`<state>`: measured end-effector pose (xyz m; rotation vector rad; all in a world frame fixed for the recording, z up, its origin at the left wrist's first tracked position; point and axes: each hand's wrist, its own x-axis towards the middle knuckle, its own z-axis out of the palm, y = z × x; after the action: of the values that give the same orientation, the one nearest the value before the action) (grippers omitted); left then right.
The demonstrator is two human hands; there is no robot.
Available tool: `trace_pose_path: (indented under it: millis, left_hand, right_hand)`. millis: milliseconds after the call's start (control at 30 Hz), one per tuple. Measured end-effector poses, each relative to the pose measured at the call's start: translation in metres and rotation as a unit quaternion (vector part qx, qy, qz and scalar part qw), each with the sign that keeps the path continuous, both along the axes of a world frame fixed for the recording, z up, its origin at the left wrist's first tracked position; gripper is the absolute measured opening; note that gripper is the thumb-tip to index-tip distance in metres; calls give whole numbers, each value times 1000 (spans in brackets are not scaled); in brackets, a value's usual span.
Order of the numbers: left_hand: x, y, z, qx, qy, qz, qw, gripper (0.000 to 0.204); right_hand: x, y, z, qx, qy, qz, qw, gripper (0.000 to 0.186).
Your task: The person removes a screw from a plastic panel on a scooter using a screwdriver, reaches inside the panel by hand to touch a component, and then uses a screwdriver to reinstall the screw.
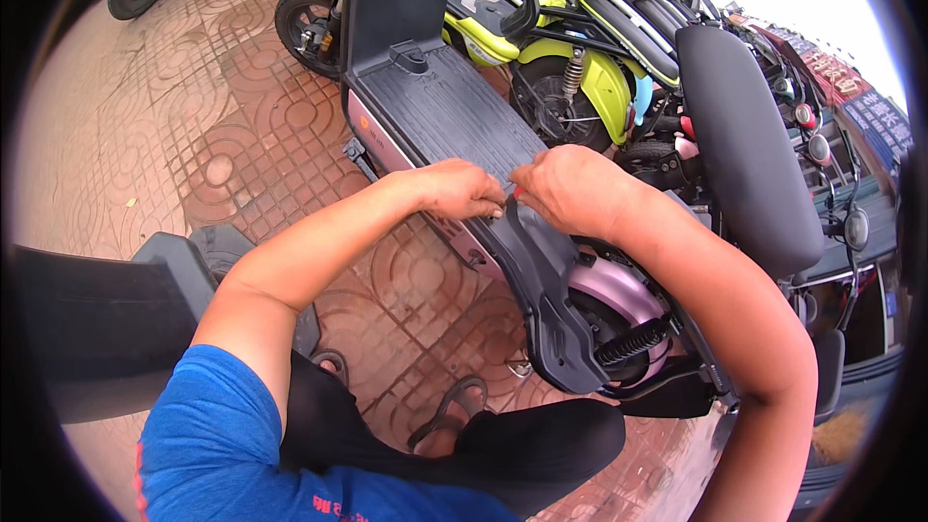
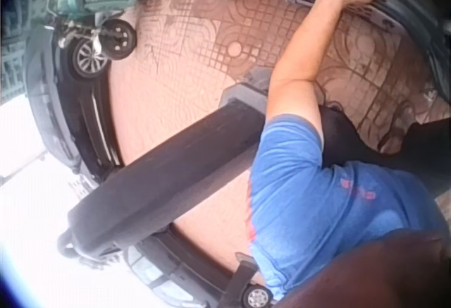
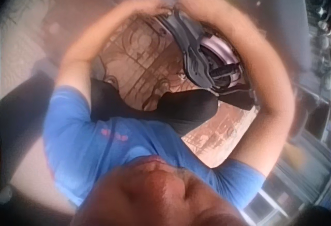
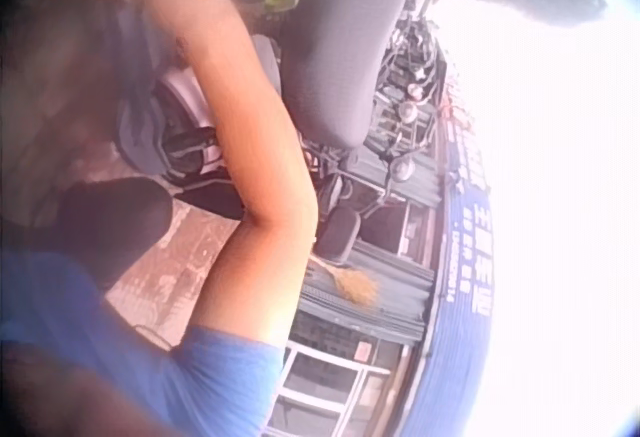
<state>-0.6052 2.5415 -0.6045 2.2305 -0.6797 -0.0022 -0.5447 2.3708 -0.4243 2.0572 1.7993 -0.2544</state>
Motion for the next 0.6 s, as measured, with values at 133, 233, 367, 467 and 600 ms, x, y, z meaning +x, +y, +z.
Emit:
trace_pose_path:
  millis: [133, 233, 367, 467, 600]
  left_hand:
    - [-1, -2, 7, 12, -13, 0, 1000, 28]
    - [0, -3, 4, 8, -9, 7, 1000, 29]
    - [5, -6, 3, 7, -2, 4, 1000, 31]
    - [1, -5, 4, 9, -2, 11, 1000, 33]
    - [2, -7, 12, 35, -16, 15, 999, 35]
  right_hand:
    - [-17, 21, 18, -35, 138, -357, 923, 42]
    - [-15, 0, 6, 11, -38, -64, 997, 36]
    - [2, 5, 11, -72, -109, 50, 990, 35]
    - [2, 19, 11, 1, 156, -377, 913, 49]
    - [5, 2, 6, 44, -17, -9, 999, 51]
